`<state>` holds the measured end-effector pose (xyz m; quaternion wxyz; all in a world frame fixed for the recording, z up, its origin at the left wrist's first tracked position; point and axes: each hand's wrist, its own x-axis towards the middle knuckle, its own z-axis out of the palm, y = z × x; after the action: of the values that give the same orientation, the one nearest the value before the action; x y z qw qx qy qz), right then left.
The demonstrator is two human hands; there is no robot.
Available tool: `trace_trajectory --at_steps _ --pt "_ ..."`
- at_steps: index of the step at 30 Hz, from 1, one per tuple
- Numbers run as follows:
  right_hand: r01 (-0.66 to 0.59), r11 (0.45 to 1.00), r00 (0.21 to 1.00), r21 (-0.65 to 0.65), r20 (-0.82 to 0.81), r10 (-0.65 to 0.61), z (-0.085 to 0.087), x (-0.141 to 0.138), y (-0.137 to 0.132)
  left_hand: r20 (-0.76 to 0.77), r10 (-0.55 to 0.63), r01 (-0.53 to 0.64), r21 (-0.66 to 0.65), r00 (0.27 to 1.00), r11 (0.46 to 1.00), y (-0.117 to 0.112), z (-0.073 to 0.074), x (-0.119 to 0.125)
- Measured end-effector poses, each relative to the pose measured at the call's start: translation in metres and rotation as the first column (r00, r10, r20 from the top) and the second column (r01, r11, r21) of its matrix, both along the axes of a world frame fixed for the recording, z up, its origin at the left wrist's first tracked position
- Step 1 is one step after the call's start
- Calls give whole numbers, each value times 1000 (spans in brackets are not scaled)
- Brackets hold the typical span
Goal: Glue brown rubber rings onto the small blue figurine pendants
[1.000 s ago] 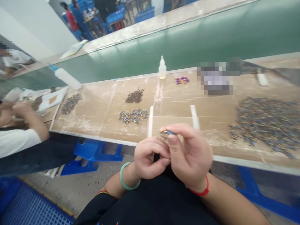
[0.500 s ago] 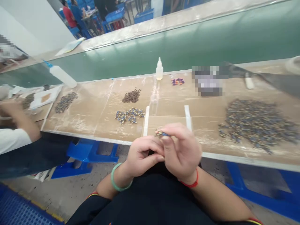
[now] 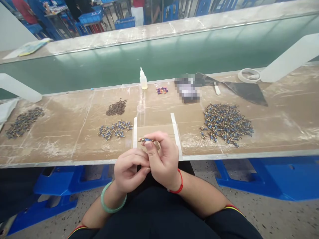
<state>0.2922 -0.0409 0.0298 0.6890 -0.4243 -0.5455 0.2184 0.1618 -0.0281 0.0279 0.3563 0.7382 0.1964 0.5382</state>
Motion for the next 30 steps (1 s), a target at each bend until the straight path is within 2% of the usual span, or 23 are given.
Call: trace_trajectory --at_steps 2,4,7,9,12,20,22,26,30 --pt "-11 1000 999 -26 -53 10 -1 -3 2 73 -16 22 -83 997 996 1 -5 3" --pt "-41 998 992 -51 -123 34 -1 -7 5 194 -65 108 -219 979 970 2 -11 7" --pt "-88 993 975 -84 -214 69 0 -13 8 431 -131 322 -408 893 854 3 -19 13" --pt "-104 989 973 -103 -219 80 2 -15 9 541 -149 436 -453 828 777 2 -23 15" --pt "-104 990 981 -100 -173 85 4 -16 9 593 -171 501 -452 787 738 2 -25 15" --pt "-3 998 999 -59 -39 1 5 -16 11 529 -117 400 -461 841 792 0 -25 13" --pt "17 998 1000 -54 -13 -18 6 -12 13 490 -97 345 -446 866 826 0 -25 12" --pt "52 998 991 34 120 -56 10 -5 16 325 -26 137 -325 945 936 1 -20 6" --pt "23 998 985 61 172 -33 14 -3 17 174 -14 49 -196 985 979 0 -9 0"
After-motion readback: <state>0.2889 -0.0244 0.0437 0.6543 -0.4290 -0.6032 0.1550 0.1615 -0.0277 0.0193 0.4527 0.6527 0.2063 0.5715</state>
